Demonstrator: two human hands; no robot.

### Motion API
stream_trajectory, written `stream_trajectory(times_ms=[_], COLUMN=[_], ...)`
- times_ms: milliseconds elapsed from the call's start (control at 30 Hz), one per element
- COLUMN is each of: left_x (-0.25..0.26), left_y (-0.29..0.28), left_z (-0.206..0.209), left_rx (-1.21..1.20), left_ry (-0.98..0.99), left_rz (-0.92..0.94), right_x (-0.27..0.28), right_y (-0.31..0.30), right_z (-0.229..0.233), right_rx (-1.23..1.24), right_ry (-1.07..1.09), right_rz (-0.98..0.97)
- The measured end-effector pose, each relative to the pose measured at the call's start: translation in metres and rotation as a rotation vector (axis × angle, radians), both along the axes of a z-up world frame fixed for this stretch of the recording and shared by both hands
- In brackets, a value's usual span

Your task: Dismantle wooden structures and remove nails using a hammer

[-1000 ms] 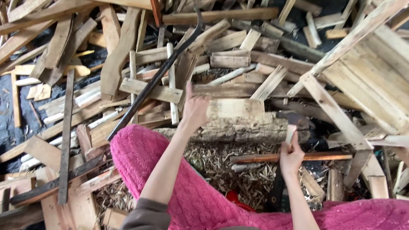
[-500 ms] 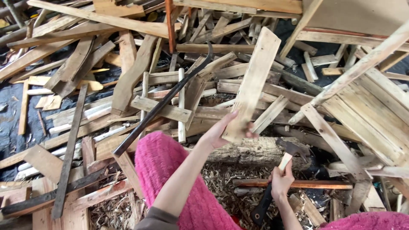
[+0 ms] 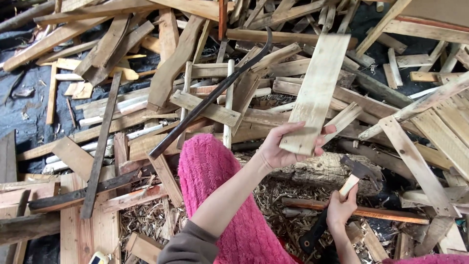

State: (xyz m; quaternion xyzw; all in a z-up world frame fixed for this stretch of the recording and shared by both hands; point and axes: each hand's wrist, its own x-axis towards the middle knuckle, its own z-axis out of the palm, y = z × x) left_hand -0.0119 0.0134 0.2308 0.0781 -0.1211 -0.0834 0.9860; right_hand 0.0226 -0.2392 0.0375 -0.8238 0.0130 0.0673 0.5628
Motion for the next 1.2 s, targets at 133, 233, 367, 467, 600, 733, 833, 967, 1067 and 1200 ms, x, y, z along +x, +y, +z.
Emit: stream_trajectory(times_ms=[133, 233, 367, 467, 600, 733, 833, 967, 1067, 1200], left_x=[0.000, 0.003, 0.002, 0.002, 0.005, -0.001, 0.000, -0.001, 0.003, 0.006], left_y=[-0.001, -0.003, -0.008, -0.010, -0.013, -0.022, -0.024, -0.028, -0.037, -0.041], left_z=[0.005, -0.001, 0.005, 0.000, -0.010, 0.003, -0.003, -0.006, -0.023, -0.082], left_rx=[-0.436, -0.557, -0.528, -0.456, -0.380, 0.132, 0.501, 0.488, 0.526, 0.640], left_ry=[0.019, 0.042, -0.014, -0.028, 0.072, 0.046, 0.076, 0.069, -0.065, 0.151], left_rz=[-0.065, -0.072, -0.055, -0.016, -0.042, 0.008, 0.135, 0.014, -0.040, -0.073], right_x=[0.006, 0.006, 0.013, 0.018, 0.025, 0.016, 0.020, 0.020, 0.017, 0.025], right_y=[0.004, 0.009, 0.009, 0.003, -0.009, 0.001, 0.000, 0.000, 0.006, -0.008], right_z=[-0.001, 0.001, -0.014, -0.030, -0.046, 0.019, 0.038, 0.052, 0.058, 0.032], right_rx=[-0.125, -0.050, -0.147, -0.357, -0.514, -0.281, 0.082, 0.211, 0.066, 0.163], right_ry=[0.040, 0.229, 0.395, 0.404, 0.287, 0.097, 0.217, 0.352, 0.397, 0.406], right_rz=[0.056, 0.087, 0.182, 0.264, 0.290, 0.190, 0.180, 0.277, 0.301, 0.325])
